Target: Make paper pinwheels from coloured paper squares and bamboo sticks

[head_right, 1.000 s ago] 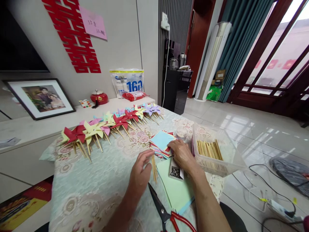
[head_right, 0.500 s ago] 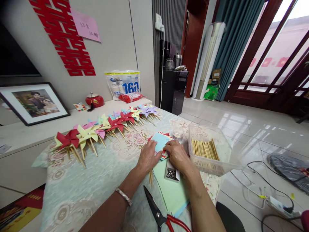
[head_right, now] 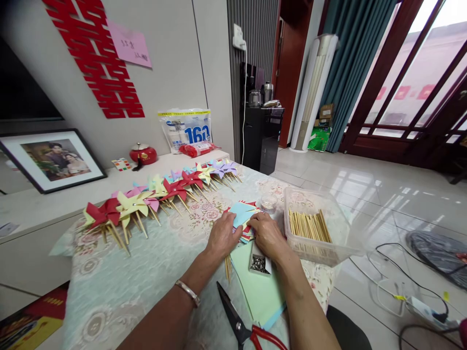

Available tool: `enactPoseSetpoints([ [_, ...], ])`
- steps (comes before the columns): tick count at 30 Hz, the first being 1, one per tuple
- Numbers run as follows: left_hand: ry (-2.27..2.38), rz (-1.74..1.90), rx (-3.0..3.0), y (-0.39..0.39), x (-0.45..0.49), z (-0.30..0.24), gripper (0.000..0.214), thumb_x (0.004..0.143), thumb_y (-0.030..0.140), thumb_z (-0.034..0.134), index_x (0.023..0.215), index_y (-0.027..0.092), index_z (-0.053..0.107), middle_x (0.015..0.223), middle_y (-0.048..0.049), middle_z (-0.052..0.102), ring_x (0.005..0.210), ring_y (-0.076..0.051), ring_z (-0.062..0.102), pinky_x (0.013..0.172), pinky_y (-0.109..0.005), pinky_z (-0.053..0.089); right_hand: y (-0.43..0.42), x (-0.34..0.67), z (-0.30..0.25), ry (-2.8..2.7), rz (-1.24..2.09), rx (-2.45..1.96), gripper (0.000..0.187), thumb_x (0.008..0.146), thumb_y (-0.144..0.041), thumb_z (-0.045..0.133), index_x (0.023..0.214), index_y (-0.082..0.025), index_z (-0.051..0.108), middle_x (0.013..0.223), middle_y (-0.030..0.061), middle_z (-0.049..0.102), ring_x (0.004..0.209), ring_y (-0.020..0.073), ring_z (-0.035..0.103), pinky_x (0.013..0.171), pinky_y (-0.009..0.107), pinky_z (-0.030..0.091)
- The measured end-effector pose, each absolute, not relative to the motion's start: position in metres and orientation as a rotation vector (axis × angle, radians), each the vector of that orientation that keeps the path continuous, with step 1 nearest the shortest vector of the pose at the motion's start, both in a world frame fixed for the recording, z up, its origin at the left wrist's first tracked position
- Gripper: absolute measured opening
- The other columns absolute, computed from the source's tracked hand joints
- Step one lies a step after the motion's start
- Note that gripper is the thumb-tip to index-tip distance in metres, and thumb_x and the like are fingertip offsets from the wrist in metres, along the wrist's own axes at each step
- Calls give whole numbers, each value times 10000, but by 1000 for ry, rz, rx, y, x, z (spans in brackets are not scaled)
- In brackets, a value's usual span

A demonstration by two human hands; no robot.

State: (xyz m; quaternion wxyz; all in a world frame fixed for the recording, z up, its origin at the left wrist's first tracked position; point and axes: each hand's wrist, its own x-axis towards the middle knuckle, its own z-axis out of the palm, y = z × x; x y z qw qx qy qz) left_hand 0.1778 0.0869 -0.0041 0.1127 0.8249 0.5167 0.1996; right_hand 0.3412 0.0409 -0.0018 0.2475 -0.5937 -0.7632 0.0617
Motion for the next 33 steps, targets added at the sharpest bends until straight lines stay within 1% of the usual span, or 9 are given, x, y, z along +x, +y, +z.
enactPoseSetpoints([
  [5, 1508, 587, 2431, 90, 176, 1, 279, 928, 183, 478, 1110, 127, 681, 1142, -138, 699, 1101, -262, 640, 972, -365, 466, 42, 342, -3, -2075, 162, -1592, 357, 911, -38, 454, 986, -167, 779, 1096, 123, 721, 1049, 243, 617, 953, 358, 466],
  [11, 1532, 656, 2377, 99, 173, 6, 289, 926, 120, 461, 1094, 142, 695, 1078, -123, 725, 1051, -236, 665, 931, -328, 474, 43, 343, -4, -2074, 167, -1599, 344, 929, -57, 453, 994, -153, 776, 1062, 129, 717, 1020, 239, 620, 915, 339, 475],
  [17, 1610, 889, 2241, 106, 160, 12, 298, 946, 158, 436, 1093, 164, 696, 1083, -121, 724, 1037, -248, 663, 930, -343, 466, 43, 343, -3, -2088, 148, -1620, 363, 888, -25, 472, 987, -191, 778, 1049, 106, 733, 1015, 231, 632, 905, 324, 474],
  [21, 1631, 1105, 2040, 106, 142, 15, 292, 955, 219, 424, 1067, 184, 691, 1014, -86, 735, 956, -224, 670, 846, -319, 482, 43, 344, -3, -2103, 143, -1642, 361, 873, -18, 486, 982, -193, 782, 1062, 108, 737, 1019, 236, 634, 908, 330, 468],
  [25, 1397, 1333, 1421, 90, 119, 19, 209, 868, 325, 555, 895, 176, 699, 737, -13, 693, 715, -189, 643, 698, -292, 481, 42, 344, -2, -2097, 170, -1624, 358, 903, -38, 460, 988, -183, 777, 1096, 116, 731, 1041, 243, 630, 921, 348, 472],
  [27, 1148, 1407, 1055, 72, 106, 20, 236, 802, 386, 648, 851, 158, 683, 749, -19, 706, 711, -178, 660, 715, -295, 508, 40, 343, 0, -2083, 166, -1608, 353, 909, -52, 455, 994, -179, 773, 1094, 120, 734, 1053, 253, 632, 937, 368, 475],
  [28, 1034, 1391, 897, 62, 100, 19, 275, 759, 395, 709, 878, 148, 679, 821, -42, 734, 759, -185, 682, 766, -314, 530, 40, 343, 2, -2071, 157, -1599, 349, 910, -61, 453, 1001, -174, 770, 1095, 126, 735, 1058, 260, 634, 946, 382, 477],
  [31, 925, 1273, 576, 30, 84, 12, 376, 628, 346, 853, 871, 130, 663, 888, -99, 763, 803, -221, 721, 823, -381, 566, 37, 339, 10, -1979, 117, -1534, 333, 908, -103, 462, 1066, -159, 750, 1135, 144, 728, 1080, 284, 636, 954, 429, 485],
  [33, 885, 1235, 499, 13, 76, 4, 382, 617, 328, 880, 855, 125, 661, 892, -114, 766, 806, -236, 731, 828, -402, 577, 34, 334, 17, -1895, 127, -1443, 314, 921, -167, 482, 1103, -178, 738, 1136, 137, 730, 1082, 287, 644, 946, 448, 494],
])
